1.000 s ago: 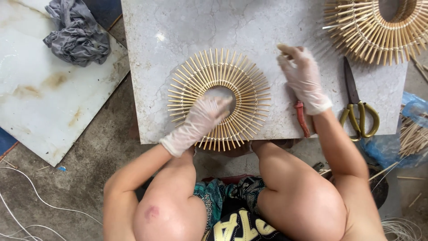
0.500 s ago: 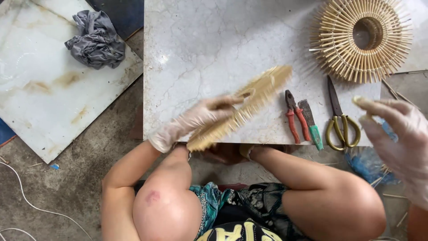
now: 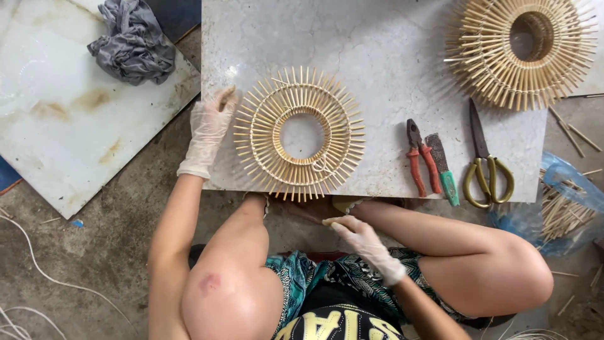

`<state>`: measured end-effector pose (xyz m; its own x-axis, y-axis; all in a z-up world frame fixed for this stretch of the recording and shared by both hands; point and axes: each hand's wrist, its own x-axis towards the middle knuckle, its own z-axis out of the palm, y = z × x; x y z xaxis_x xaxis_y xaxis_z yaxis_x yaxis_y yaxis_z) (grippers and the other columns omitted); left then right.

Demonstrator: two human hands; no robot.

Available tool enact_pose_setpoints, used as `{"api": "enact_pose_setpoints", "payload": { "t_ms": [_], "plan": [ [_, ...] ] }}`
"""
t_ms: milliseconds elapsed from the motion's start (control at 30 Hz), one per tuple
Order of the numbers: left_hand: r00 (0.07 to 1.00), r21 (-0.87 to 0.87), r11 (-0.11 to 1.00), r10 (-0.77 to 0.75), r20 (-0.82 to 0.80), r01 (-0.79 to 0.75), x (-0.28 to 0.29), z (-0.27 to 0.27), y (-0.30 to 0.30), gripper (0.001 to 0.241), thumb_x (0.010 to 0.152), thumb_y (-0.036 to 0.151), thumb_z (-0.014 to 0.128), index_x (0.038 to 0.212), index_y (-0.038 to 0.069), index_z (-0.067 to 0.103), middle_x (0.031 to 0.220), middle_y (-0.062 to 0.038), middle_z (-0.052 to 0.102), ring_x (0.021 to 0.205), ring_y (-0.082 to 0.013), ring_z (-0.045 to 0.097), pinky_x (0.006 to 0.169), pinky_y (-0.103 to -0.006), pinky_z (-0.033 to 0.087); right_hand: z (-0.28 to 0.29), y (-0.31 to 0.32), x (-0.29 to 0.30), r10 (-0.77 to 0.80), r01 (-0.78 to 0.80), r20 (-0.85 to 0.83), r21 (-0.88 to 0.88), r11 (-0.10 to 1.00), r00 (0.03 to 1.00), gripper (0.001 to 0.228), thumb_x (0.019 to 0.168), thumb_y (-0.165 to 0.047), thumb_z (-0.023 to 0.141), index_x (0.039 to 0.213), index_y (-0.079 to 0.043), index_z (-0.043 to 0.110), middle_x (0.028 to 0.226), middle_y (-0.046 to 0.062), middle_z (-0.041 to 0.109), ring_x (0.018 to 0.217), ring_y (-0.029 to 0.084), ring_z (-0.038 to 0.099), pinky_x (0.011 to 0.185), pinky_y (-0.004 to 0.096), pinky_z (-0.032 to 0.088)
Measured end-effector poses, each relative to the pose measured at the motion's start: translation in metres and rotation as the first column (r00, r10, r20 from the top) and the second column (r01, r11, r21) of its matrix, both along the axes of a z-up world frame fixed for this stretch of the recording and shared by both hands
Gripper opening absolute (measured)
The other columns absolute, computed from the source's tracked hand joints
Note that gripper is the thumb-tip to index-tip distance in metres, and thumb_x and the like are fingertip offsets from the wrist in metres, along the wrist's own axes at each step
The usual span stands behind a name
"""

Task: Assembling and adjusting circular bamboo frames using hand tools like pliers and metal rods.

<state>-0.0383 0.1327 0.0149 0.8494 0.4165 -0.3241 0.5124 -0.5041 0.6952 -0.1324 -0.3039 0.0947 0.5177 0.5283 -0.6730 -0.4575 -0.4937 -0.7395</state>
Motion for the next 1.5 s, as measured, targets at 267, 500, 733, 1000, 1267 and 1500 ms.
{"api": "enact_pose_setpoints", "payload": {
  "t_ms": [267, 500, 733, 1000, 1267, 1500],
  "plan": [
    [0.697, 0.620, 0.650, -0.682, 0.220, 0.440, 0.014, 0.004, -0.099, 0.073, 0.097, 0.069, 0.056, 0.145, 0.014, 0.056, 0.153, -0.023, 0.050, 0.140, -0.0377, 0.049, 0.116, -0.0538, 0.038, -0.097, 0.028, -0.035, -0.137, 0.119, -0.250, -0.083, 0.989, 0.958, 0.037, 0.101, -0.027, 0.059, 0.129, -0.007, 0.071, 0.107, 0.003, 0.074, 0.094, 0.011, 0.062, 0.091, 0.024, 0.050],
    [0.512, 0.526, 0.478, -0.854, 0.090, 0.704, 0.018, -0.014, -0.144, 0.083, 0.086, 0.073, 0.060, 0.154, 0.027, 0.047, 0.160, -0.019, 0.038, 0.152, -0.0418, 0.029, 0.120, -0.0678, 0.014, -0.111, 0.038, -0.024, -0.234, 0.308, -0.476, 0.081, 0.948, 0.847, 0.040, 0.102, -0.023, 0.060, 0.138, -0.006, 0.065, 0.105, 0.004, 0.071, 0.088, 0.010, 0.063, 0.086, 0.024, 0.051],
    [0.532, 0.540, 0.503, -0.839, 0.116, 0.675, 0.018, -0.018, -0.143, 0.080, 0.088, 0.072, 0.060, 0.153, 0.026, 0.047, 0.160, -0.020, 0.038, 0.151, -0.0427, 0.030, 0.119, -0.0690, 0.015, -0.135, 0.046, -0.036, -0.308, 0.465, -0.632, 0.095, 0.880, 0.711, 0.043, 0.097, -0.018, 0.064, 0.136, -0.002, 0.059, 0.111, 0.008, 0.072, 0.090, 0.015, 0.067, 0.082, 0.029, 0.051],
    [0.596, 0.376, 0.652, -0.757, 0.269, 0.658, -0.019, 0.106, -0.112, 0.085, 0.096, 0.068, 0.057, 0.156, 0.009, 0.041, 0.161, -0.014, 0.045, 0.147, -0.0308, 0.045, 0.123, -0.0466, 0.033, -0.038, 0.042, 0.012, -0.242, 0.400, -0.490, 0.246, 0.883, 0.837, 0.039, 0.097, -0.021, 0.064, 0.129, 0.002, 0.064, 0.117, 0.008, 0.072, 0.101, 0.014, 0.065, 0.093, 0.031, 0.051],
    [0.598, 0.560, 0.587, -0.779, 0.191, 0.585, -0.034, 0.170, -0.128, 0.071, 0.089, 0.043, 0.071, 0.148, 0.010, 0.048, 0.146, -0.014, 0.057, 0.126, -0.0321, 0.059, 0.104, -0.0447, 0.048, 0.032, 0.060, 0.097, -0.375, 0.362, -0.002, 0.266, 0.893, 0.927, 0.036, 0.099, -0.035, 0.062, 0.111, -0.005, 0.078, 0.106, 0.009, 0.078, 0.105, 0.016, 0.067, 0.098, 0.034, 0.049],
    [0.962, -0.468, 0.861, -0.080, 0.260, 0.198, -0.003, 0.217, -0.060, 0.044, 0.097, 0.044, 0.063, 0.135, 0.023, 0.064, 0.127, -0.002, 0.075, 0.116, -0.0136, 0.072, 0.091, -0.0338, 0.059, 0.044, 0.057, 0.163, -0.542, 0.429, 0.432, 0.336, 0.839, 0.721, 0.035, 0.098, -0.027, 0.068, 0.130, -0.013, 0.068, 0.122, 0.006, 0.072, 0.111, 0.015, 0.066, 0.100, 0.035, 0.057]
  ]
}}
